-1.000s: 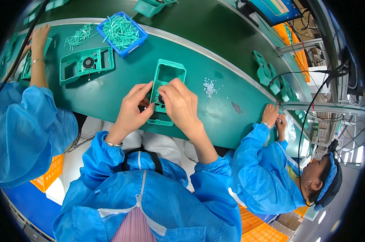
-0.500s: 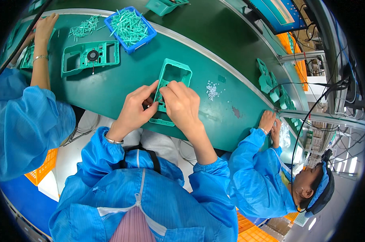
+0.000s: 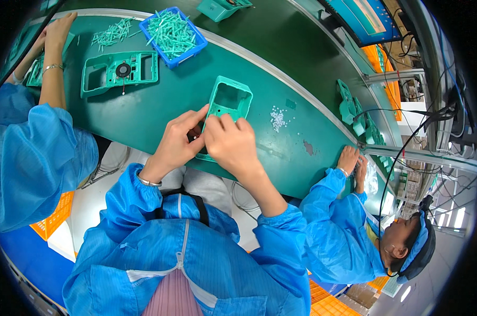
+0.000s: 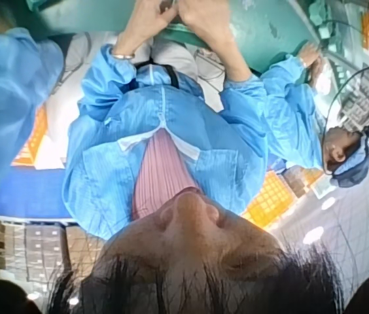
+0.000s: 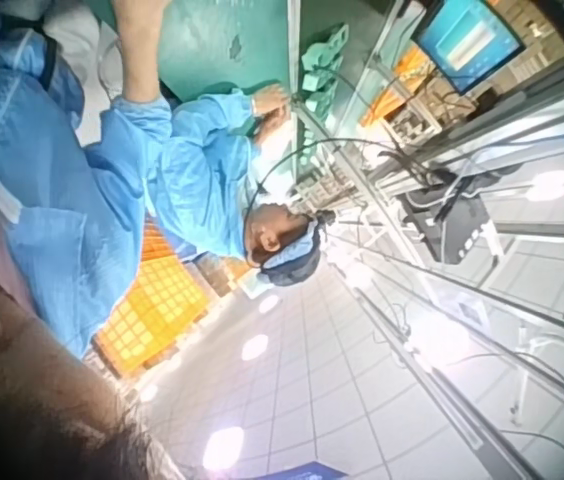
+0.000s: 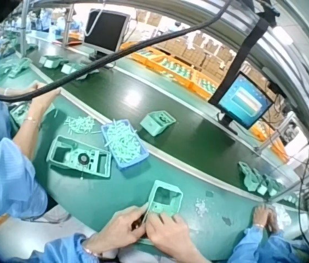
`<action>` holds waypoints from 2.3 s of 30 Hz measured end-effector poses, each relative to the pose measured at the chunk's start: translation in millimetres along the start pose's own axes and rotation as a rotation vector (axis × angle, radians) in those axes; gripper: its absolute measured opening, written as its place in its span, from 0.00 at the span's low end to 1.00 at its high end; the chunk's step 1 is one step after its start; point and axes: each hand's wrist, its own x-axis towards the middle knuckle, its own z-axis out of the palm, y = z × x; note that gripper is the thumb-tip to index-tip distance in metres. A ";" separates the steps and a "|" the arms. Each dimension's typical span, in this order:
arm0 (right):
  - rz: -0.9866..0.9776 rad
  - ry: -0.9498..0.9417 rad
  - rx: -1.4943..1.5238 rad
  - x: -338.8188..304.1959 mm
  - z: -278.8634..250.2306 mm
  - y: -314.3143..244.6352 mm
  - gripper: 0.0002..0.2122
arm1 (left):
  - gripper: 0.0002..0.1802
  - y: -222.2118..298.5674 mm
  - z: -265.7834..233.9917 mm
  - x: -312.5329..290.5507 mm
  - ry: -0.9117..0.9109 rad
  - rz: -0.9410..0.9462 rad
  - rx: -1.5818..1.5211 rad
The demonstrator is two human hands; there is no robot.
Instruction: The person assembles internal components into green plastic housings for handheld electronic devices by hand, inserting circuit board components, small parts, and buttons into the housings.
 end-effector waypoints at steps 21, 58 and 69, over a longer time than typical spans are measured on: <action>0.932 0.149 0.465 -107.7 20.3 101.2 0.04 | 0.32 -1.8 3.2 -0.9 0.047 -0.038 0.034; 0.836 0.265 0.711 -85.5 -8.6 41.1 0.03 | 0.55 21.9 -0.1 -2.6 -0.104 -0.240 -0.079; 0.864 0.340 0.859 -82.0 7.1 -30.5 0.06 | 0.55 59.9 -23.5 -10.1 -0.159 -0.252 0.405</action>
